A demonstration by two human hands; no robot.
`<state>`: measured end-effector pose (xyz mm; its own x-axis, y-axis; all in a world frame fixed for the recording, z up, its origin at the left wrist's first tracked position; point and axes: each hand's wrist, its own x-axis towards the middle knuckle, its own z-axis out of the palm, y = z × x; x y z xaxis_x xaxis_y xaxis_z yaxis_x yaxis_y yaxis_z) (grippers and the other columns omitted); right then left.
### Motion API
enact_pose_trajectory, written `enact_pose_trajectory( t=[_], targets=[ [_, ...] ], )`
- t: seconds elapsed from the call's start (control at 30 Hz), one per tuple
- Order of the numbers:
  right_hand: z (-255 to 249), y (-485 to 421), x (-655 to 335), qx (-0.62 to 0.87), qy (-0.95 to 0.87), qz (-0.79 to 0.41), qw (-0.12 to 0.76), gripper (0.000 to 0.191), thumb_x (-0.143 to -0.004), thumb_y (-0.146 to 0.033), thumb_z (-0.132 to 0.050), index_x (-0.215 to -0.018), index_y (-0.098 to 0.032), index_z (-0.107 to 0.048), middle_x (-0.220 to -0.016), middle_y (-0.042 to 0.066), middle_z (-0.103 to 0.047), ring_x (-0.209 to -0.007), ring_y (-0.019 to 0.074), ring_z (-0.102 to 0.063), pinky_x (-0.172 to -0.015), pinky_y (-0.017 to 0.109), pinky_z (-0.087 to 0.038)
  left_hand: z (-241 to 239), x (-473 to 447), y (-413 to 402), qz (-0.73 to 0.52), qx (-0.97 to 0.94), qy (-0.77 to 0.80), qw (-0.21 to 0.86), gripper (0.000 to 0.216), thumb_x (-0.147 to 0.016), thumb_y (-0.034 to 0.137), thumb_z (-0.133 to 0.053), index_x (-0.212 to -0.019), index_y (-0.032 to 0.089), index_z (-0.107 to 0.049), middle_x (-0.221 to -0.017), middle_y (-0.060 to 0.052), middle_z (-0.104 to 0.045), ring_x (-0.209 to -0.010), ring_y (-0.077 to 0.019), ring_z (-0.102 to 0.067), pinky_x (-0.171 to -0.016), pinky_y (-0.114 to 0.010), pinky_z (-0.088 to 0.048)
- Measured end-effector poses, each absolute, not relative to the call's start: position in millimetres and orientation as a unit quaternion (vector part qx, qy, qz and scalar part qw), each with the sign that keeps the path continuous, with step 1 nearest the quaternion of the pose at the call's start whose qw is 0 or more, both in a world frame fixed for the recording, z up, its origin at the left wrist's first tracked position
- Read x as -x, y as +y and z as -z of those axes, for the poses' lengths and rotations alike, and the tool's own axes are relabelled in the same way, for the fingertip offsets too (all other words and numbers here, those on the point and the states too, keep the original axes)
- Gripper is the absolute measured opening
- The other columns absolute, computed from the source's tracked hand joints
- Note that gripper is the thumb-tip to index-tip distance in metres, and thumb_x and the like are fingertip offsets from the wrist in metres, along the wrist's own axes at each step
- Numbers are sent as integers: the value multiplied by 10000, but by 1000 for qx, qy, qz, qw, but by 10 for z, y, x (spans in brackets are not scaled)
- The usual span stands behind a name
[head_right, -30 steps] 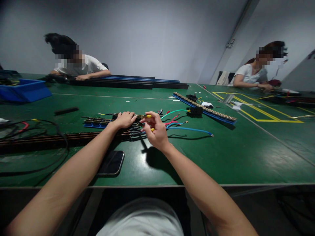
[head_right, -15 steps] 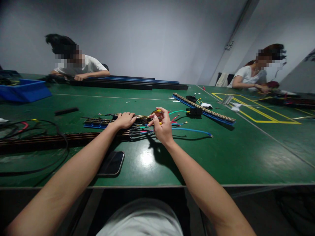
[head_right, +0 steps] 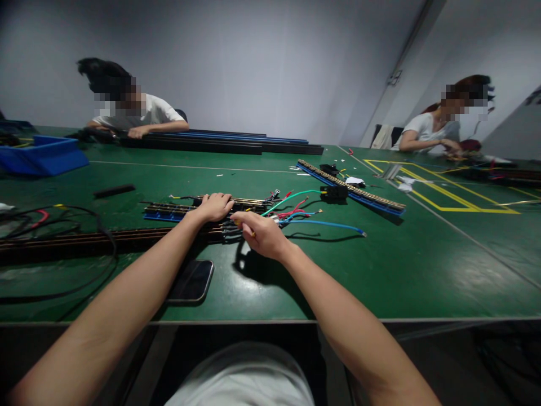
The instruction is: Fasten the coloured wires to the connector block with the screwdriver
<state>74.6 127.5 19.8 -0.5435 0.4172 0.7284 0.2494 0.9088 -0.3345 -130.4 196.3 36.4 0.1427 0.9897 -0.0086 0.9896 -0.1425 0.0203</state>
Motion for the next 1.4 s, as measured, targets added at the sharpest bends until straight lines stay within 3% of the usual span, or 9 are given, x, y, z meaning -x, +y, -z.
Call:
enact_pose_trajectory(
  t=[0.1,0.17,0.33,0.43,0.53,0.7,0.93,1.27,1.4],
  targets=[
    [-206,1251,-739,175,-906,-39,383,364,-909,-78,-434,-1208,-217,-588,-991,69,-733,-802,144,-697,-710,254,-553,-356,1309,1973,-6,-758,652,9,511,-1051,417,-234,-1359,143,-537,-1434,-193,-547,-1336,-338,-481,-1114,-568,-314],
    [-202,1247,-732,191,-897,-73,391,355,-921,-93,-439,-1225,-221,-571,-996,63,-741,-762,128,-696,-692,239,-553,-349,1310,1979,-8,-758,652,10,510,-1050,413,-234,-1356,144,-541,-1436,-192,-548,-1339,-339,-478,-1115,-572,-312],
    [-229,1284,-742,248,-754,-237,560,317,-954,-209,-484,-1268,-252,-474,-1026,43,-736,-586,94,-672,-559,217,-556,-328,1309,1995,-10,-756,655,10,508,-1045,415,-237,-1360,158,-542,-1433,-187,-553,-1331,-336,-486,-1111,-573,-317],
    [-298,1329,-799,267,-664,-242,655,306,-956,-277,-523,-1256,-260,-461,-1022,36,-717,-599,105,-684,-565,232,-576,-325,1312,1999,-8,-757,653,10,506,-1044,416,-235,-1355,164,-545,-1432,-183,-553,-1327,-334,-488,-1109,-574,-320],
    [-355,1392,-901,290,-638,-197,686,308,-949,-282,-537,-1248,-255,-471,-993,28,-705,-592,105,-677,-565,233,-572,-337,1312,1987,-6,-759,651,10,504,-1044,408,-237,-1343,156,-554,-1428,-190,-554,-1323,-337,-491,-1106,-570,-324],
    [-348,1534,-1070,353,-624,-130,685,285,-913,-239,-513,-1199,-229,-514,-920,17,-706,-513,105,-643,-488,231,-529,-354,1311,1966,-1,-757,653,10,502,-1046,401,-236,-1350,155,-549,-1428,-189,-554,-1321,-327,-497,-1108,-553,-330],
    [-304,1643,-1137,384,-621,-156,666,308,-867,-220,-491,-1174,-212,-512,-901,10,-705,-465,85,-605,-471,215,-502,-354,1318,1969,-2,-759,651,12,510,-1044,410,-224,-1349,164,-550,-1438,-190,-548,-1323,-327,-494,-1106,-553,-326],
    [-234,1622,-1135,339,-805,-72,483,257,-755,-160,-531,-979,-209,-647,-683,-25,-629,-482,92,-486,-498,222,-388,-355,1310,1970,-5,-757,654,9,491,-1041,412,-242,-1333,172,-556,-1430,-184,-555,-1313,-324,-501,-1099,-542,-335],
    [-246,1618,-1116,355,-790,-98,490,288,-758,-159,-539,-1028,-219,-617,-723,-20,-691,-508,106,-561,-528,224,-434,-349,1308,1974,-5,-757,653,8,496,-1042,418,-241,-1336,171,-555,-1423,-185,-558,-1314,-326,-500,-1102,-550,-331]
  ],
)
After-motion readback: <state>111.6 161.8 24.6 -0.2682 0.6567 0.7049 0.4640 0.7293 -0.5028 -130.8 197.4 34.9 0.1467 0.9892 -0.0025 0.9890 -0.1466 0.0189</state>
